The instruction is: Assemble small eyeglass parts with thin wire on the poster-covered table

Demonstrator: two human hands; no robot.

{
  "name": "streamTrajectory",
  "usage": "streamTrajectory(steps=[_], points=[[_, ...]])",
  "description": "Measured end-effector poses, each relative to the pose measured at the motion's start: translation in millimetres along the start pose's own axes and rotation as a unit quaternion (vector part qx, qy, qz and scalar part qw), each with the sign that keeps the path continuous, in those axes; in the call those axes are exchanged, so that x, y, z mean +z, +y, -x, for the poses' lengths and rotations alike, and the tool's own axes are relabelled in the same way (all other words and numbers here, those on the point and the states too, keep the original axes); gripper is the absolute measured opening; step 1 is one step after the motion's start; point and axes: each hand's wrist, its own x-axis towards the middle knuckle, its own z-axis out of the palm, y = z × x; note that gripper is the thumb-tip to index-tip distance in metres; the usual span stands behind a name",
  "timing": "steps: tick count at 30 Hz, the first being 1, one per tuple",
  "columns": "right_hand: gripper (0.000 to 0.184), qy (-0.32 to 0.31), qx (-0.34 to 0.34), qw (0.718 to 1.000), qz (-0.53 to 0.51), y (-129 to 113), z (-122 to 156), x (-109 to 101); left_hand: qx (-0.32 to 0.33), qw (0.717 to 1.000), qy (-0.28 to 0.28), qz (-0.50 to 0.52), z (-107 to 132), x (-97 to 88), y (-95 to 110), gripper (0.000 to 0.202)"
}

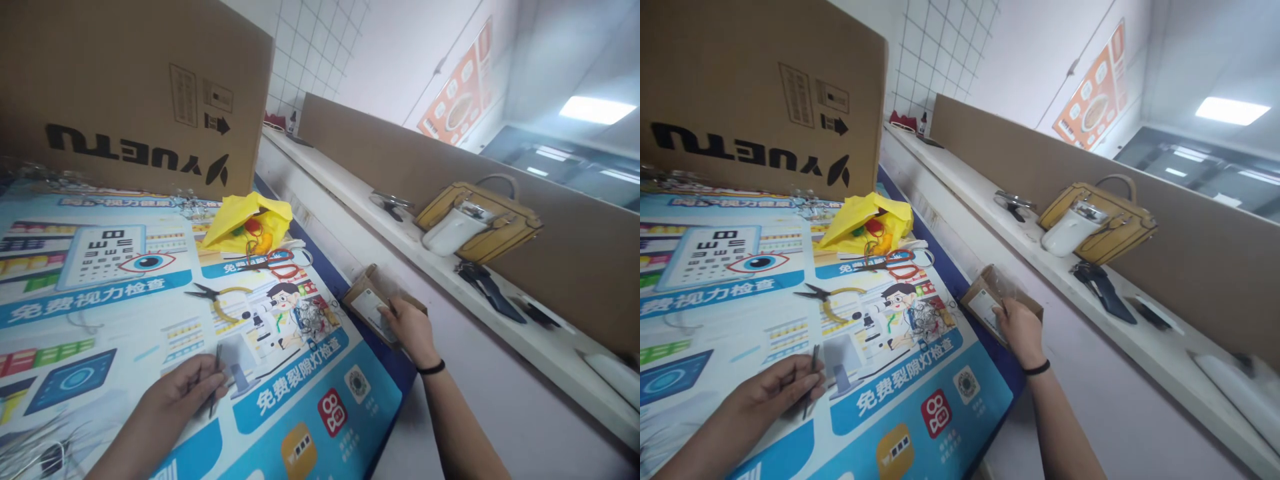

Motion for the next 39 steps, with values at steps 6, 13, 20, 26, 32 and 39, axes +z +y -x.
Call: streamTrajectory(steps=[6,13,20,26,32,39], points=[[0.023,0.048,0.057,0.997,0.027,-11.7,-7.2,3.3,-0.009,1.000,-0.003,-0.023,2.4,0.0,5.0,0.047],[0.017,0.019,0.039,0.997,0.064,-38.9,-13.9,6.7,-0.006,0.999,-0.014,-0.043,2.2,-1.2,6.5,0.045],[0.014,0.044,-0.004,0.998,0.045,-43.1,0.4,3.3,0.000,0.999,-0.020,-0.034,0.1,-2.2,2.4,0.041],[0.020,0.081,-0.003,0.996,0.029,-31.5,-21.9,2.4,-0.010,1.000,-0.014,-0.021,2.0,-1.0,4.2,0.044],[0.022,0.106,-0.047,0.993,-0.020,-55.3,-62.8,3.2,-0.010,1.000,0.000,-0.019,2.1,0.1,8.6,0.046],[0.021,0.065,-0.152,0.982,-0.089,-96.5,-112.4,17.6,0.010,0.999,0.030,0.003,0.8,1.7,-4.1,0.044]])
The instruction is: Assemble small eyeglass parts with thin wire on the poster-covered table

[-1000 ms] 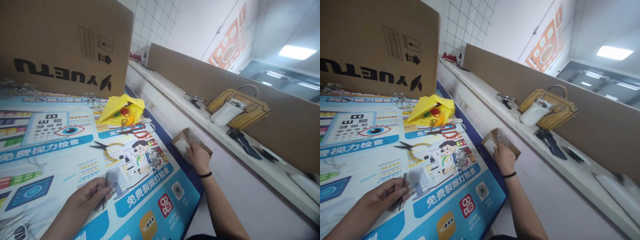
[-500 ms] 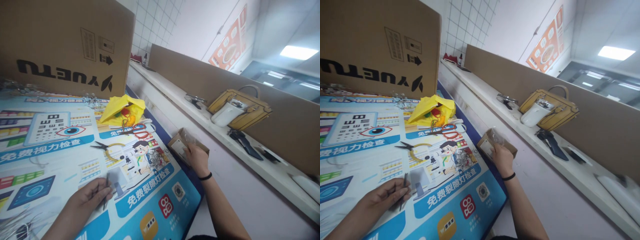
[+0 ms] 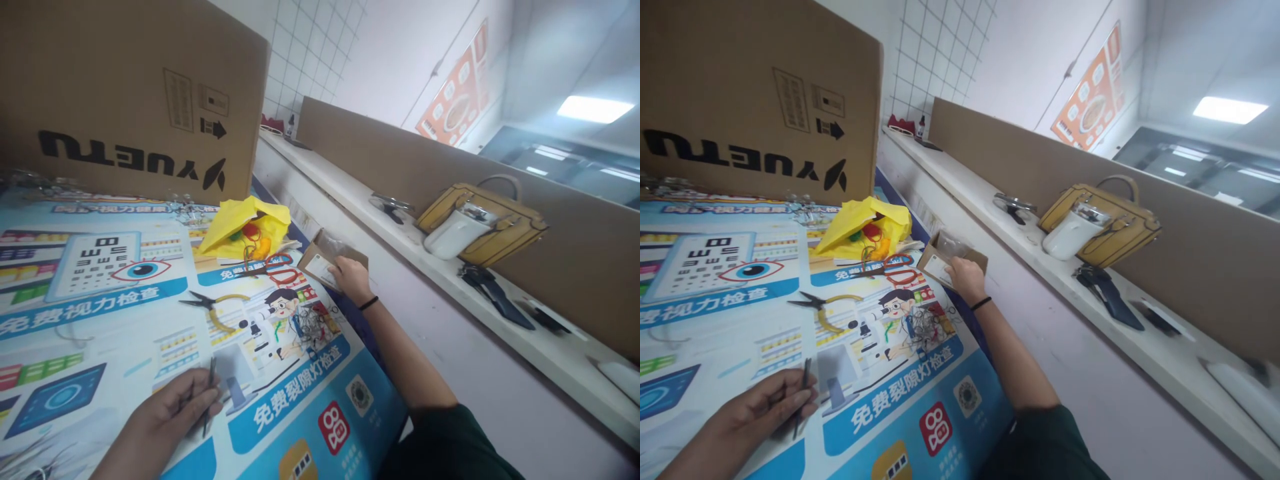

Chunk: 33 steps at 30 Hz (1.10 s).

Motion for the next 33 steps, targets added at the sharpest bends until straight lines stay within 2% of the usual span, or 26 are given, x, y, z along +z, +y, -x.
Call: streamTrajectory(steps=[3,5,7,8,11,13,15,17,24,29,30,33], points=[[0.025,0.025,-0.021,0.999,-0.018,4.5,4.4,-2.0,-0.003,1.000,-0.010,-0.011,-1.6,-2.5,-3.9,0.042],[0.031,0.087,-0.041,0.993,-0.062,10.8,22.6,-5.0,-0.002,1.000,-0.018,-0.012,-2.6,-4.2,-4.0,0.041],[0.029,0.147,-0.051,0.979,-0.132,16.8,48.5,-4.6,-0.005,0.999,-0.033,-0.015,-3.3,-5.1,-2.8,0.041],[0.028,0.141,-0.058,0.975,-0.163,19.0,62.0,-2.3,-0.007,0.999,-0.038,-0.015,-3.5,-5.2,-1.8,0.041],[0.032,0.024,-0.108,0.971,-0.212,21.8,96.0,13.0,-0.012,0.999,-0.042,-0.019,-3.3,-4.7,0.9,0.044],[0.044,-0.048,-0.140,0.963,-0.226,22.6,110.4,26.1,-0.015,0.999,-0.041,-0.018,-2.6,-4.1,2.6,0.046],[0.053,-0.097,-0.144,0.957,-0.232,25.3,120.5,37.1,-0.017,0.999,-0.048,-0.019,-1.7,-3.7,4.3,0.045],[0.055,-0.118,-0.134,0.955,-0.237,31.5,129.6,44.0,-0.015,0.998,-0.052,-0.022,-0.8,-3.2,6.4,0.045],[0.041,-0.096,-0.087,0.947,-0.293,60.4,159.7,47.6,-0.012,0.998,-0.043,-0.041,-1.5,-1.5,9.1,0.050],[0.040,0.009,-0.009,0.957,-0.291,67.3,166.0,46.4,-0.013,0.998,-0.044,-0.050,-1.3,-2.3,7.7,0.050],[0.042,0.014,-0.001,0.961,-0.278,67.5,165.7,46.3,-0.013,0.998,-0.043,-0.053,-0.9,-2.5,7.8,0.050],[0.052,-0.043,-0.042,0.971,-0.233,66.1,161.1,46.8,-0.003,0.997,-0.047,-0.062,-0.3,-3.0,8.2,0.049]])
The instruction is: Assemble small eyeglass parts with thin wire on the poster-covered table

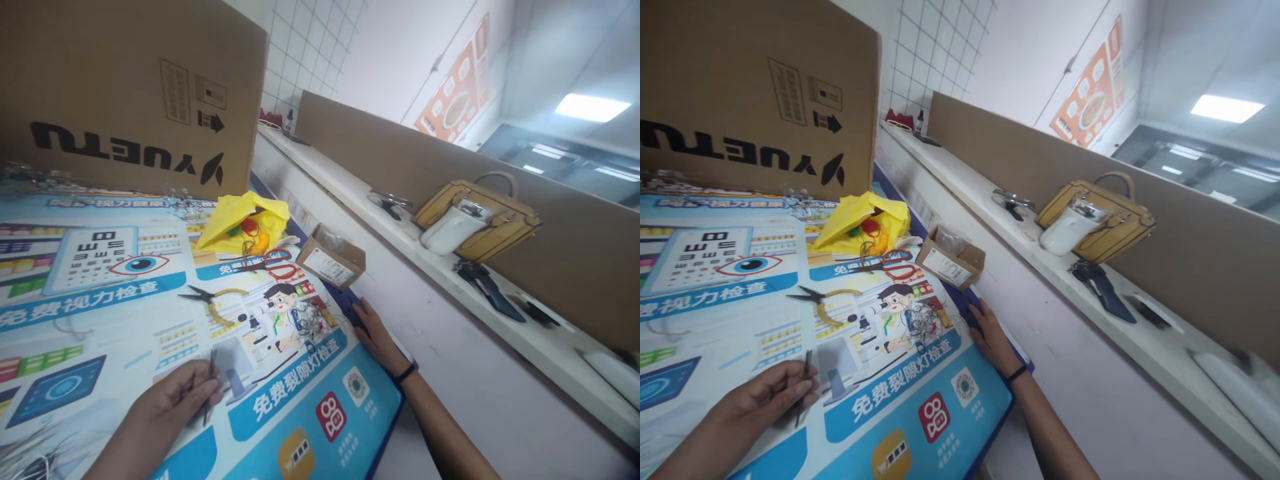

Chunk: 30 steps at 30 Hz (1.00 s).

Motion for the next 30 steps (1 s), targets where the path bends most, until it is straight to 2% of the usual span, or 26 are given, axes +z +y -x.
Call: streamTrajectory(steps=[2,4,11,14,20,24,27,30], points=[[0.053,-0.052,-0.032,0.998,0.025,-1.5,-6.6,1.2,0.007,1.000,-0.002,-0.002,-0.4,-0.1,-0.2,0.048],[0.047,-0.074,-0.053,0.995,0.042,-3.7,-14.7,2.5,0.012,1.000,-0.003,-0.001,-1.3,0.1,-0.9,0.046],[0.029,-0.023,-0.053,0.994,0.097,-11.5,-29.8,4.0,0.015,0.998,0.032,0.044,-1.2,-0.1,-7.2,0.035],[0.032,-0.027,-0.061,0.988,0.138,-9.1,-30.5,6.5,0.029,0.997,0.050,0.060,-0.2,-0.7,-7.4,0.030],[0.038,-0.020,-0.057,0.974,0.216,1.2,-32.4,15.5,0.010,0.998,0.042,0.054,0.8,1.5,-2.3,0.032],[0.040,0.000,-0.050,0.963,0.265,1.4,-39.1,19.6,0.019,0.997,0.045,0.056,0.3,1.9,-4.3,0.032],[0.041,0.005,-0.051,0.959,0.278,-1.7,-46.9,17.6,0.028,0.997,0.051,0.056,-1.1,1.9,-8.5,0.033],[0.039,-0.004,-0.065,0.957,0.281,-7.7,-54.8,7.1,0.034,0.996,0.060,0.057,-2.1,2.4,-11.2,0.032]])
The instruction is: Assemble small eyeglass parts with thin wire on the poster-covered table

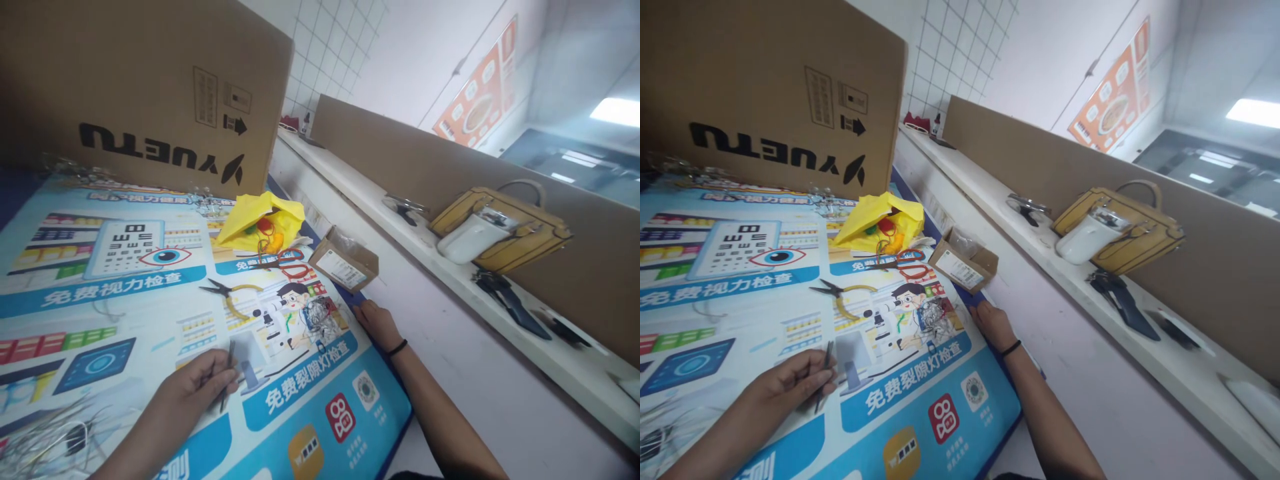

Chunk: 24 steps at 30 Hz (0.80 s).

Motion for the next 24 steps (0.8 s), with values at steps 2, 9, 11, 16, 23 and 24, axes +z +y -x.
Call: streamTrajectory(steps=[2,9,11,16,23,24], points=[[0.037,-0.011,-0.021,1.000,-0.001,0.8,-5.6,-15.0,0.002,1.000,0.005,0.001,0.2,0.3,0.2,0.031],[0.030,-0.101,-0.077,0.988,-0.083,-24.7,-42.3,-92.5,-0.016,1.000,0.001,-0.009,3.4,2.3,8.6,0.033],[0.029,-0.093,-0.068,0.988,-0.105,-40.5,-55.7,-103.9,-0.014,1.000,0.007,-0.008,3.7,3.2,9.5,0.034],[0.024,-0.101,-0.062,0.972,-0.203,-71.5,-71.6,-101.6,-0.011,1.000,-0.003,0.003,2.1,1.6,6.9,0.034],[0.026,-0.167,-0.067,0.911,-0.371,-58.0,-57.9,-108.9,0.002,1.000,-0.002,-0.012,2.9,-0.3,4.9,0.027],[0.026,-0.162,-0.051,0.910,-0.379,-51.9,-54.4,-109.7,0.010,1.000,0.015,-0.015,3.4,1.0,5.2,0.027]])
